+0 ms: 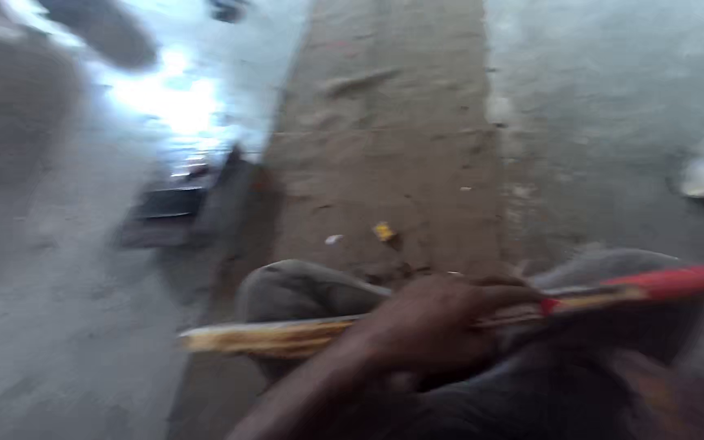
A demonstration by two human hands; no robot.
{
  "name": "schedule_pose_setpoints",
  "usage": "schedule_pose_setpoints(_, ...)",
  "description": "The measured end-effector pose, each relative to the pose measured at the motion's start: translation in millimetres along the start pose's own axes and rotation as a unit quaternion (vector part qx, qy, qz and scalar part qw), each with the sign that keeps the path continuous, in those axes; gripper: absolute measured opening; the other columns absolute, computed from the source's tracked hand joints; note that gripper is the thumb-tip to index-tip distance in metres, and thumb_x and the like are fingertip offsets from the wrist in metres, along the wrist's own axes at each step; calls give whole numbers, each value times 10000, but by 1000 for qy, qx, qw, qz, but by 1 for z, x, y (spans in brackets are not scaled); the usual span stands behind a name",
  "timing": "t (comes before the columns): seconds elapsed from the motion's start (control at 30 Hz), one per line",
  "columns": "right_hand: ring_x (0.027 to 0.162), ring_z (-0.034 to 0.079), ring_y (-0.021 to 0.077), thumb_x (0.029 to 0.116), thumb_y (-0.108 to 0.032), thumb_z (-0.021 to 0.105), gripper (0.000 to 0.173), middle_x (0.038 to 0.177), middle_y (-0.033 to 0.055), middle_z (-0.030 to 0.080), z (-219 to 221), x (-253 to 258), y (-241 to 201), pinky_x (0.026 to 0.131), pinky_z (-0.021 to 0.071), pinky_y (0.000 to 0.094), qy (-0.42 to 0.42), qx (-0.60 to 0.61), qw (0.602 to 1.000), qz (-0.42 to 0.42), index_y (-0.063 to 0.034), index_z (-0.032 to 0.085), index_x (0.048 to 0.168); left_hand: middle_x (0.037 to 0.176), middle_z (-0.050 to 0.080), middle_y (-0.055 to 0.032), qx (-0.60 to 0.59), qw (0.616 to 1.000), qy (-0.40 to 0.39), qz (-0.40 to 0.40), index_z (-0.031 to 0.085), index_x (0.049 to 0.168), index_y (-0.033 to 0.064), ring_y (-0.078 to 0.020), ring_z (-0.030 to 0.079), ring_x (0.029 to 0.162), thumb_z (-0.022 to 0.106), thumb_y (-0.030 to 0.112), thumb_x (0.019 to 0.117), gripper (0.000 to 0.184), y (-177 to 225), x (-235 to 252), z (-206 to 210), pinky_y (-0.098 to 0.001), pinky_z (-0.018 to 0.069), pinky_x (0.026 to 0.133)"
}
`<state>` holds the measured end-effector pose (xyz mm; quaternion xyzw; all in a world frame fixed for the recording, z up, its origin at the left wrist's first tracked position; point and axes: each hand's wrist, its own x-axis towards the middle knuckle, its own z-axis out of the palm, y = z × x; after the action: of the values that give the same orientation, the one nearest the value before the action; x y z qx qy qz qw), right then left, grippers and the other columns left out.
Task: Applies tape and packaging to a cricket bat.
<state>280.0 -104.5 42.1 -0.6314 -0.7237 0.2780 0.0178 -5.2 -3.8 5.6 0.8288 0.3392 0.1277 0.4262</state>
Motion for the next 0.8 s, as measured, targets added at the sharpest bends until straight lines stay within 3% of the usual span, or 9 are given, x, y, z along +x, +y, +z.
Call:
schedule_pose_setpoints(0.03, 949, 722, 233, 1013, -204, 642, 187, 1045, 122, 737, 22, 7, 8, 843, 607, 397, 57, 75, 993, -74, -87, 742, 1119, 1467, 545, 189, 6, 1000, 0, 1, 550, 1456, 403, -26, 657, 1064, 692, 271, 949, 543, -1, 4, 2, -394, 612, 816)
schedule_pose_setpoints(0.07, 950, 707, 143, 1012, -232, 657, 154, 1038, 40, 728, 39, 18, 13, 838, 618, 327, 114, 158, 972, -135, -137, 739, 1102, 1467, 541, 193, 7, 1000, 4, 2, 543, 1461, 412, -20, 656, 1058, 686, 287, 949, 546, -3, 7, 4, -384, 613, 805)
schedule_pose_setpoints(0.1, 998, 688, 112, 1008, -247, 661, 145, 1082, -10, 713, 46, 29, 10, 866, 617, 317, 173, 196, 950, -169, -175, 738, 1108, 1469, 539, 192, 8, 1000, 5, 3, 537, 1462, 417, -16, 660, 1051, 679, 299, 953, 542, -5, 8, 6, -379, 620, 790)
schedule_pose_setpoints(0.17, 1129, 618, 102, 992, -290, 673, 129, 1168, -66, 668, 48, 47, -1, 971, 539, 352, 297, 145, 929, -169, -233, 736, 1089, 1473, 539, 185, 12, 1000, 5, 2, 537, 1465, 406, -13, 665, 1033, 676, 320, 957, 533, -7, 5, 7, -378, 623, 766)
schedule_pose_setpoints(0.23, 1187, 567, 133, 972, -312, 690, 119, 1179, -65, 642, 46, 60, -3, 1020, 462, 414, 357, 81, 919, -146, -260, 749, 1062, 1476, 526, 194, 13, 1000, -8, -7, 538, 1460, 414, -12, 660, 1024, 673, 353, 955, 526, -8, 6, 4, -383, 618, 766)
schedule_pose_setpoints(0.53, 1148, 574, 133, 972, -275, 685, 128, 1176, -35, 638, 45, 66, 2, 967, 496, 355, 361, 79, 921, -119, -221, 771, 1049, 1294, 644, 185, 0, 999, -22, -36, 528, 1449, 455, 8, 664, 942, 648, 478, 960, 504, -8, 10, 0, -352, 611, 750)
schedule_pose_setpoints(0.73, 1120, 590, 120, 953, -252, 707, 143, 1177, -19, 620, 44, 65, 5, 919, 537, 310, 372, 115, 916, -100, -199, 775, 1067, 1395, 590, 194, 3, 1000, -18, -23, 526, 1462, 451, 4, 652, 1054, 632, 435, 977, 497, -8, 10, 3, -361, 613, 825)
schedule_pose_setpoints(0.8, 1043, 648, 102, 976, -217, 692, 149, 1159, -15, 649, 39, 63, 6, 844, 598, 274, 382, 161, 904, -103, -162, 751, 1101, 1387, 595, 197, 9, 1000, -10, -19, 521, 1466, 455, 10, 652, 1056, 640, 418, 972, 510, -7, 10, 4, -359, 615, 828)
